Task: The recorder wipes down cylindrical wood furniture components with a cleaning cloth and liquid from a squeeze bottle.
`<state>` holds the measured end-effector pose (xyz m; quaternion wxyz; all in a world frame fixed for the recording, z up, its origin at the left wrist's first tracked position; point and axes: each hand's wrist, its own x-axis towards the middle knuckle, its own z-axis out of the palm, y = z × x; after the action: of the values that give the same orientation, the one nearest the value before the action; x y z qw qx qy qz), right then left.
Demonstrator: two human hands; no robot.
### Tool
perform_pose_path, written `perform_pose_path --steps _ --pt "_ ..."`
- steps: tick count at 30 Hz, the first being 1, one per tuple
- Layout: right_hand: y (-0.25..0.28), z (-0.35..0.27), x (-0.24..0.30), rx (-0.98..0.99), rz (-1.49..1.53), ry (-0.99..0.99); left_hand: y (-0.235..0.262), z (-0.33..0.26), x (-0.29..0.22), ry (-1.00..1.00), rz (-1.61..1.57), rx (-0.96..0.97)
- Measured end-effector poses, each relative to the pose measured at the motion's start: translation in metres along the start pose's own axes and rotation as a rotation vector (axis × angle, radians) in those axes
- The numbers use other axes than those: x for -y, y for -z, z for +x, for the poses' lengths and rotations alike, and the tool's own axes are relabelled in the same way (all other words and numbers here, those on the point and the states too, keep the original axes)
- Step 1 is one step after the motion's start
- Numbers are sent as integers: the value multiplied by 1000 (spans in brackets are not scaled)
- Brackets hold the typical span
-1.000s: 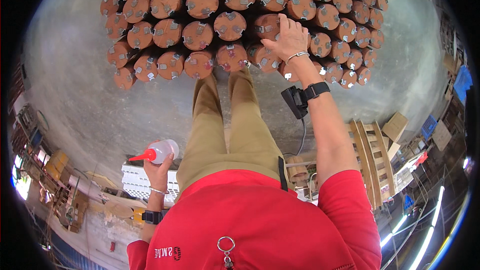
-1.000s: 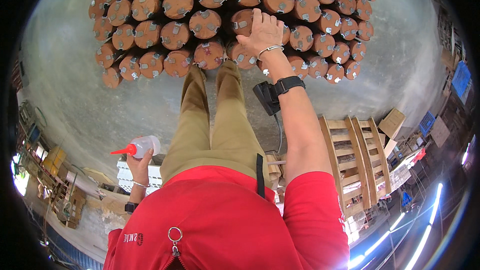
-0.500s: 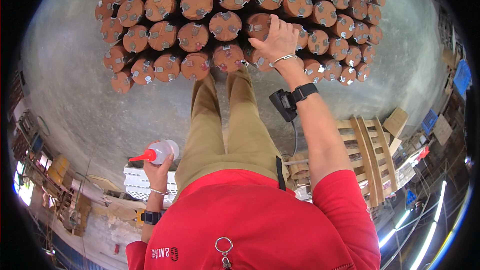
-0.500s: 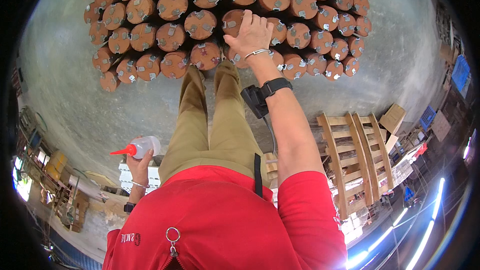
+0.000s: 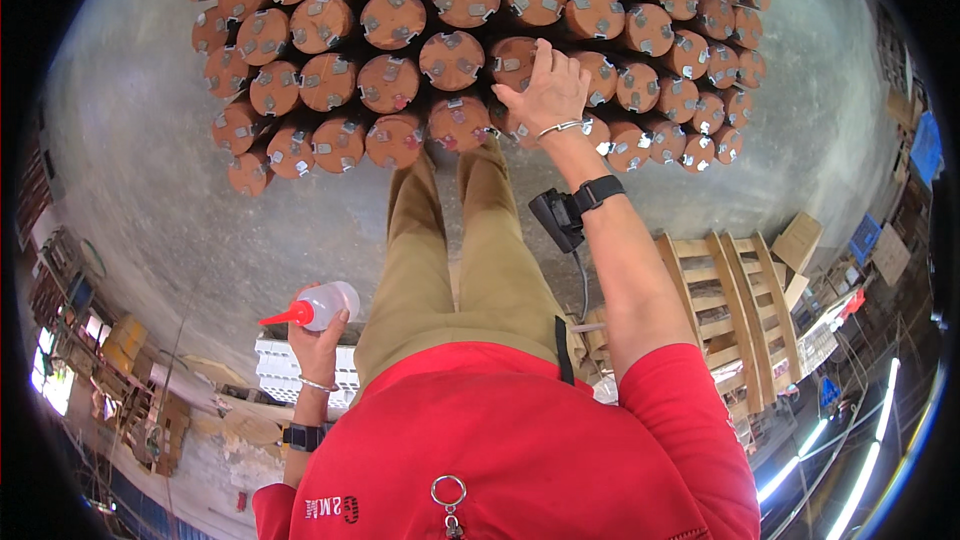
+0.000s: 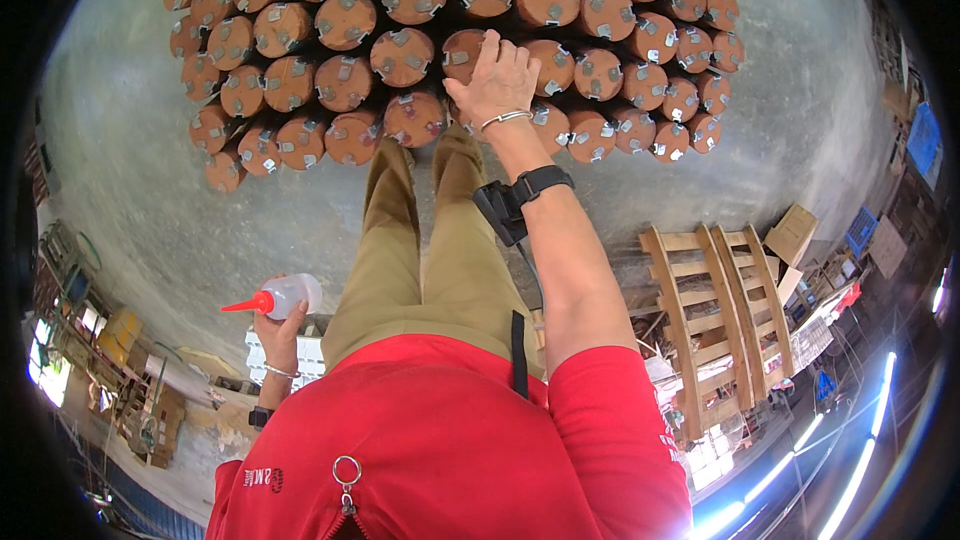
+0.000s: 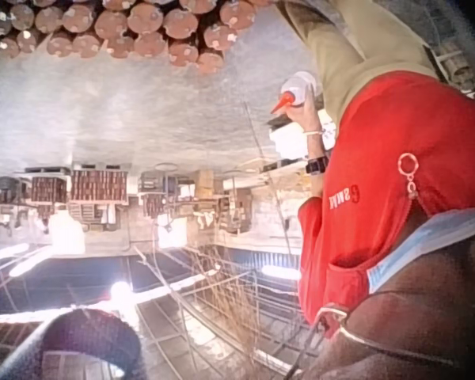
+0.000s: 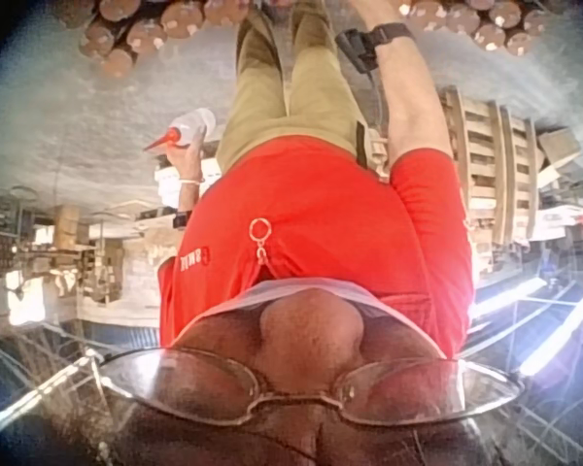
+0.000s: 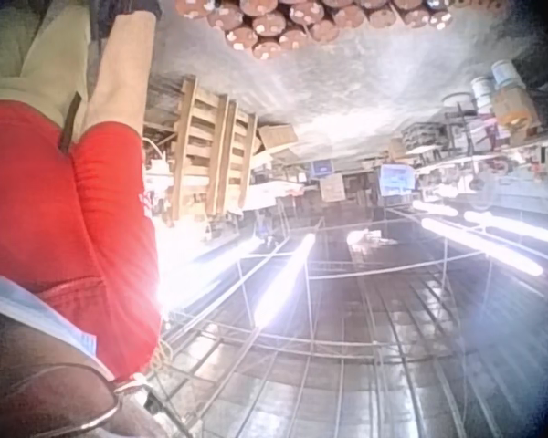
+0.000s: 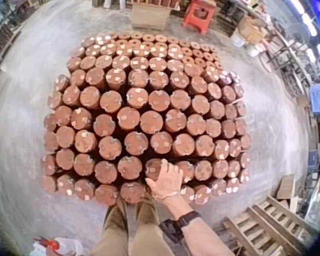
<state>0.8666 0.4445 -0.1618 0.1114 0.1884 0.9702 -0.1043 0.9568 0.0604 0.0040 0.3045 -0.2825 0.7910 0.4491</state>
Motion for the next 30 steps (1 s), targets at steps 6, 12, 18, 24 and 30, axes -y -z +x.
perform_pose_path --steps 6,12,18,24,30 --pt "0 4 -1 -8 1 11 4 2 2 13 27 14" --pt "-6 1 5 -59 19 26 2 4 -1 30 19 18" --pt "-3 3 3 -58 60 35 -1 6 -4 41 2 30" --pt "1 13 12 146 -25 -18 -3 10 -10 19 38 34" --pt "13 18 14 240 -80 -32 -3 10 -12 -60 29 22"
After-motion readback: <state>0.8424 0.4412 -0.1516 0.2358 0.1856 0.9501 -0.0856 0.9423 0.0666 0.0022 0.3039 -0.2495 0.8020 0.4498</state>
